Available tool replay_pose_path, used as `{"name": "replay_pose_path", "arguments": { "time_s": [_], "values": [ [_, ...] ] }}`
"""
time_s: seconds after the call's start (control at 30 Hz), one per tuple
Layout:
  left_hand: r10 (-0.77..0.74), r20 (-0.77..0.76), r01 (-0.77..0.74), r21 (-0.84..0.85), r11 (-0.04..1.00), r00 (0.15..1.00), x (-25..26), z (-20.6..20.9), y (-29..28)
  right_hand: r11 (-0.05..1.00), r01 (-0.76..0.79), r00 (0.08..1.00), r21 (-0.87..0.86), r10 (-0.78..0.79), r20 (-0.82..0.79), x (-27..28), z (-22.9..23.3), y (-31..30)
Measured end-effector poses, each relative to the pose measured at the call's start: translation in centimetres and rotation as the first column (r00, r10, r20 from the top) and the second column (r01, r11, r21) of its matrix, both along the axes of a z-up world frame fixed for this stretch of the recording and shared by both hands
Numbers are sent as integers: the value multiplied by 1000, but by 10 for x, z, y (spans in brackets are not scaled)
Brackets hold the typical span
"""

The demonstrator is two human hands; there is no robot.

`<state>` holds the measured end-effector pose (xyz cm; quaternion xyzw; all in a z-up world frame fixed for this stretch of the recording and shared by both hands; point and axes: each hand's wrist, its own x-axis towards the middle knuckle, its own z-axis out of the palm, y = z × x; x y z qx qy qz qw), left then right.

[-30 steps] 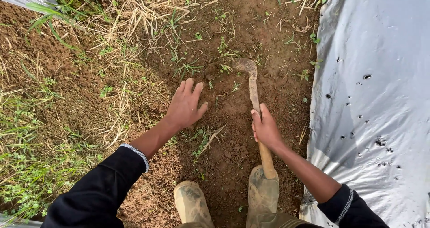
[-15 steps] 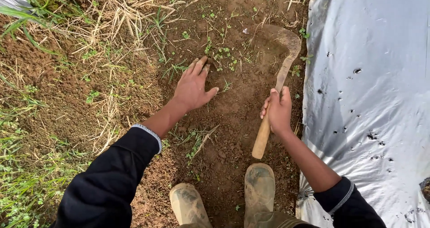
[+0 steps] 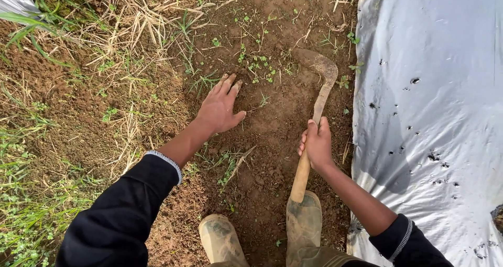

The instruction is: The person uses a hand hoe to loosen soil and remove weeds from a narrow path between rows of plants covered with plastic mulch. They gather the uprooted weeds by hand and discard them onto the adjacent mulched beds.

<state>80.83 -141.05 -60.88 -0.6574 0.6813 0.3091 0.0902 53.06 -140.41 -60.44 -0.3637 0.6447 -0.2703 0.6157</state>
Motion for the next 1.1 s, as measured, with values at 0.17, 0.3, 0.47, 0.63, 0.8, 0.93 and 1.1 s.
{"name": "replay_pose_path", "arguments": {
  "time_s": [0.17, 0.3, 0.47, 0.63, 0.8, 0.93, 1.1],
  "values": [
    [-3, 16, 2, 57, 998, 1000, -2, 6, -1, 999, -30, 1000, -11, 30, 2, -2, 0, -14],
    [-17, 35, 14, 88, 996, 999, -5, 14, -3, 997, -57, 998, -47, 57, 16, 15, -7, -35],
    [-11, 27, 8, 121, 993, 1000, -4, 23, -1, 997, -71, 997, 8, 72, -23, 13, 3, -8],
    [-24, 24, 21, 118, 993, 999, -2, 16, 0, 994, -111, 993, -18, 110, -32, 13, -4, -26],
    [-35, 30, 33, 81, 996, 999, 1, 10, 5, 995, -79, 997, 54, 80, -6, 10, 5, 0],
    [-56, 43, 52, 83, 995, 997, 1, 6, 7, 994, -96, 995, 50, 98, -24, 9, 5, -12],
    [-58, 57, 52, 94, 994, 997, 0, 5, 4, 986, -164, 986, -4, 164, -3, 28, 10, -23]
  ]
}}
